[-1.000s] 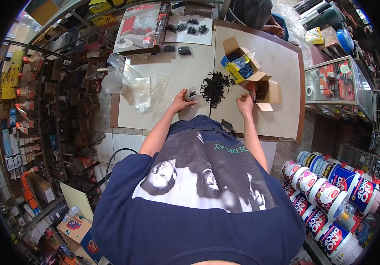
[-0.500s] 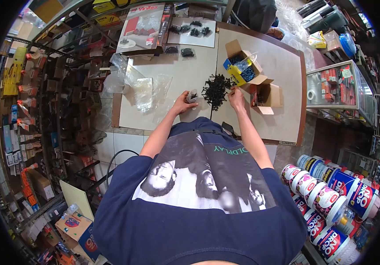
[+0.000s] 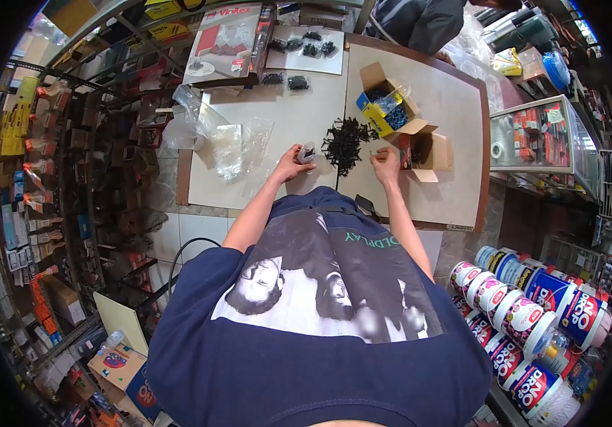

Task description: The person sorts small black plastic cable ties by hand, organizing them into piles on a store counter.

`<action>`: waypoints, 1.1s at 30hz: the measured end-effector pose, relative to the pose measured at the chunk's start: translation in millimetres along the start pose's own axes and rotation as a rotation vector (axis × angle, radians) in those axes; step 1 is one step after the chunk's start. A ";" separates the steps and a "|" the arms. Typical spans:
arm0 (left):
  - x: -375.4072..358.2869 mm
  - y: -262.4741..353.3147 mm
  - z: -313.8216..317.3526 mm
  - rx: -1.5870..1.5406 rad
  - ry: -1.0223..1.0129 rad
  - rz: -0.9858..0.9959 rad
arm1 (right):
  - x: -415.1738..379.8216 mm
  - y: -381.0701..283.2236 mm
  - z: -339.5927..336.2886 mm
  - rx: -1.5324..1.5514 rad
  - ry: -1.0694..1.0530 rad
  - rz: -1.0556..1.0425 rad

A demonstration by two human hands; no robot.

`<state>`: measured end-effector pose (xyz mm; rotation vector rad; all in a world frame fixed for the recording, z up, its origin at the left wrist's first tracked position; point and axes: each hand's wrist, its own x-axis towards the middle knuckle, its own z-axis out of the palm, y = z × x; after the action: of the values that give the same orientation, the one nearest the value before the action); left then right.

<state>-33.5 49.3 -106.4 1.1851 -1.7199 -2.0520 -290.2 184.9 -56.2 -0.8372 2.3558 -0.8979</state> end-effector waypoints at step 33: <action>-0.3 -3.5 1.1 0.005 0.027 0.049 | 9.4 4.0 35.8 -0.039 -0.240 -0.146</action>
<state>-32.9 51.3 -109.4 1.1553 -1.7246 -1.9959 -276.3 165.9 -85.0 -1.0808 2.1321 -0.7630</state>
